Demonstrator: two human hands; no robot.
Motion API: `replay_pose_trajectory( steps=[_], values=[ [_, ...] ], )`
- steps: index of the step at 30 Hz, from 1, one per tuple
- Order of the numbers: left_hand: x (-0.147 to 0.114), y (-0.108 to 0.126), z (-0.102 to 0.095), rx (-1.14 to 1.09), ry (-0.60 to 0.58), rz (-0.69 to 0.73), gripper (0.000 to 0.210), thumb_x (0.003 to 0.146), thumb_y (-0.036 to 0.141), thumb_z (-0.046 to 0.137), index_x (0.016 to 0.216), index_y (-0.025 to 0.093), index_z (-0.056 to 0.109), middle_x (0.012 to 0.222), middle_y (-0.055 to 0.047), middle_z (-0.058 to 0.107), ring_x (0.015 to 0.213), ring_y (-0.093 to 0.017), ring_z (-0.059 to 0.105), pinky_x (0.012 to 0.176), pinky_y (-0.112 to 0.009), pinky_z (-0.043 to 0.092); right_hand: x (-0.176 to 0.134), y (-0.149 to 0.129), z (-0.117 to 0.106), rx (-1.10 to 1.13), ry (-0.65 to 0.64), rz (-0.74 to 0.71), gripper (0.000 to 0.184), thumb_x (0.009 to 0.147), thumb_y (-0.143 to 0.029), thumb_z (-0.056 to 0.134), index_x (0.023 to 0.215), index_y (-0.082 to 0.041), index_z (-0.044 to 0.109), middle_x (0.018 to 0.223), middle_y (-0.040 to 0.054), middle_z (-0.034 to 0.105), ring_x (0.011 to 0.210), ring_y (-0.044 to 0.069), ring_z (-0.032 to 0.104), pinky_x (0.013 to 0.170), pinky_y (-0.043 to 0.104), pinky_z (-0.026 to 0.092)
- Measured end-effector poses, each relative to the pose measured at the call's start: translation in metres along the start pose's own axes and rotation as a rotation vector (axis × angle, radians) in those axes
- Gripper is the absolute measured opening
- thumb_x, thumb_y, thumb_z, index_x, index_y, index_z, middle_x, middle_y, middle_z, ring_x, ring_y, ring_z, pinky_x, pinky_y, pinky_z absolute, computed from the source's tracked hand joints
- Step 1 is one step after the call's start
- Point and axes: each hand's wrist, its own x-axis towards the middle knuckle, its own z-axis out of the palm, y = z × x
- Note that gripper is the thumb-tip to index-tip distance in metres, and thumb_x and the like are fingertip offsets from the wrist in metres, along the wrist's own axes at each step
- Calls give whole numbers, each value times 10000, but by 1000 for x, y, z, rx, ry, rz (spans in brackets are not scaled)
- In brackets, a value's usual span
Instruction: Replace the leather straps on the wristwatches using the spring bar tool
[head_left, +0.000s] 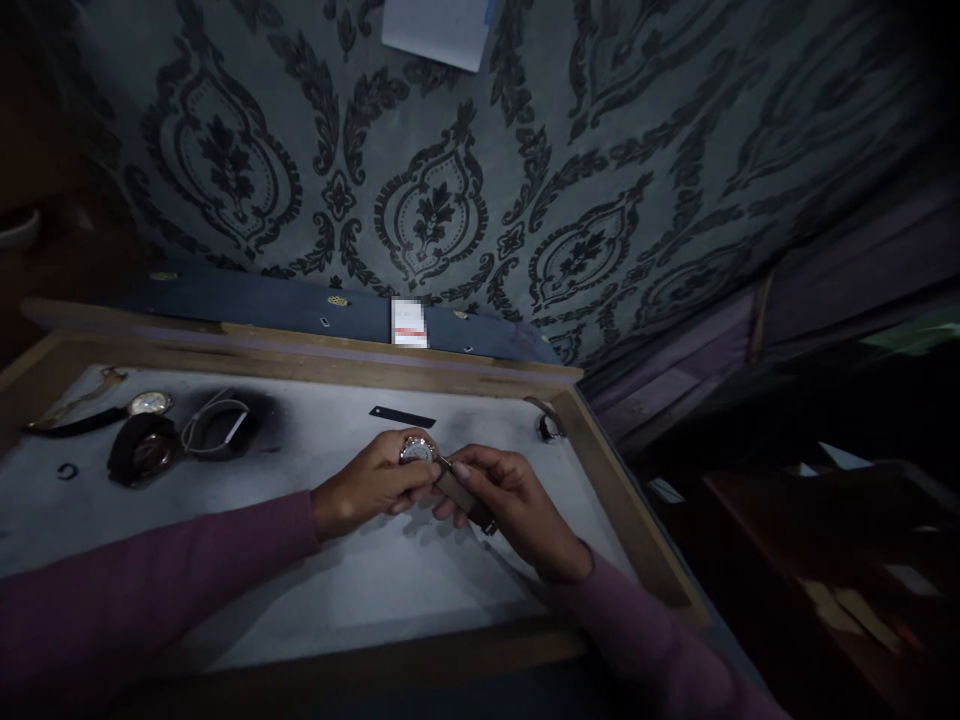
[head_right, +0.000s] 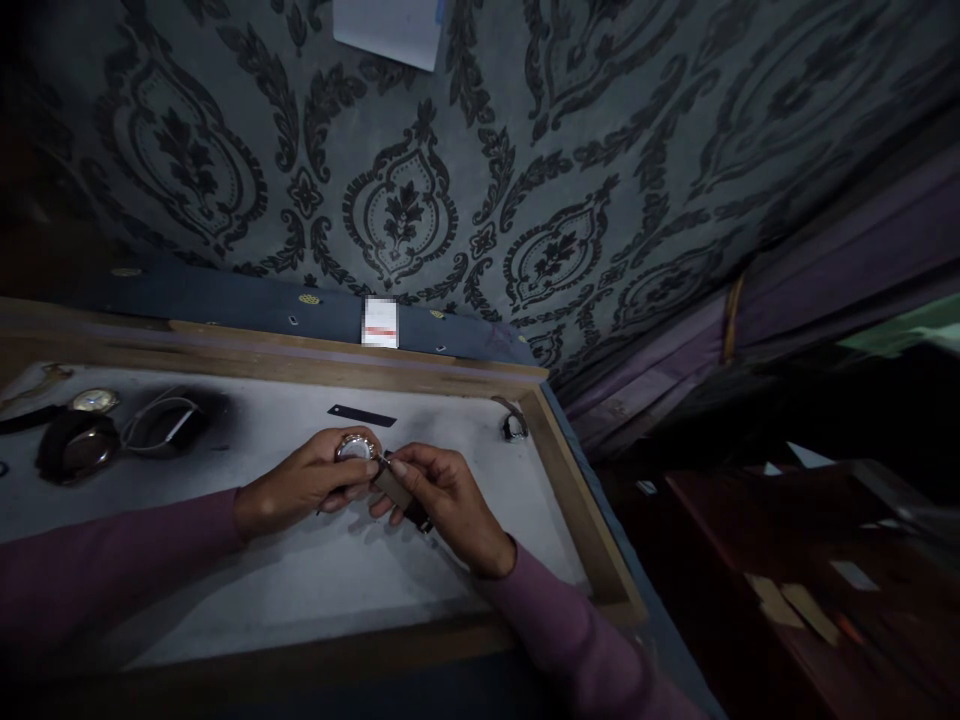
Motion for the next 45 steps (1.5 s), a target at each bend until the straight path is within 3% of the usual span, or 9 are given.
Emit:
replay_pose_trajectory(
  steps=[6, 18, 24, 29, 36, 45],
  values=[
    [1, -1, 0, -3, -2, -2, 184, 805, 313, 569, 739, 176, 465, 486, 93, 424, 343, -30, 310, 343, -166, 203, -1, -3, 1, -23, -17, -12, 307, 847, -455, 653, 833, -149, 664, 644, 40, 711, 513, 123, 631, 450, 203, 461],
    [2, 0, 0, 10, 7, 4, 179, 816, 294, 559, 723, 173, 465, 489, 88, 425, 345, -25, 313, 345, -161, 208, -1, 4, 1, -35, 27, -19, 295, 888, -436, 608, 853, -144, 629, 618, 43, 708, 454, 98, 585, 378, 169, 331],
    [1, -2, -1, -11, 3, 5, 186, 809, 301, 573, 733, 170, 465, 501, 85, 441, 345, -22, 315, 337, -159, 210, 0, 1, 0, -41, 5, -36, 301, 868, -441, 632, 829, -144, 655, 627, 40, 712, 481, 108, 608, 424, 191, 415],
    [1, 0, 0, 5, 10, 11, 204, 800, 317, 579, 727, 167, 461, 488, 88, 427, 345, -22, 317, 342, -155, 214, -1, 0, 1, -70, 20, -30, 312, 881, -449, 612, 855, -140, 640, 623, 43, 707, 474, 111, 602, 414, 189, 410],
    [1, 0, 2, 23, 33, -3, 182, 793, 304, 564, 728, 169, 461, 486, 86, 432, 355, -25, 318, 344, -154, 218, -2, 8, 7, -101, 82, -142, 265, 924, -439, 560, 884, -177, 553, 612, 6, 662, 535, 120, 618, 519, 214, 485],
    [1, -1, 2, 22, 54, 13, 177, 807, 303, 546, 729, 172, 457, 474, 89, 429, 354, -26, 306, 354, -159, 215, -6, 12, 8, -214, 140, -239, 183, 960, -374, 516, 908, -200, 505, 660, -10, 611, 574, 120, 617, 516, 210, 497]
  ],
)
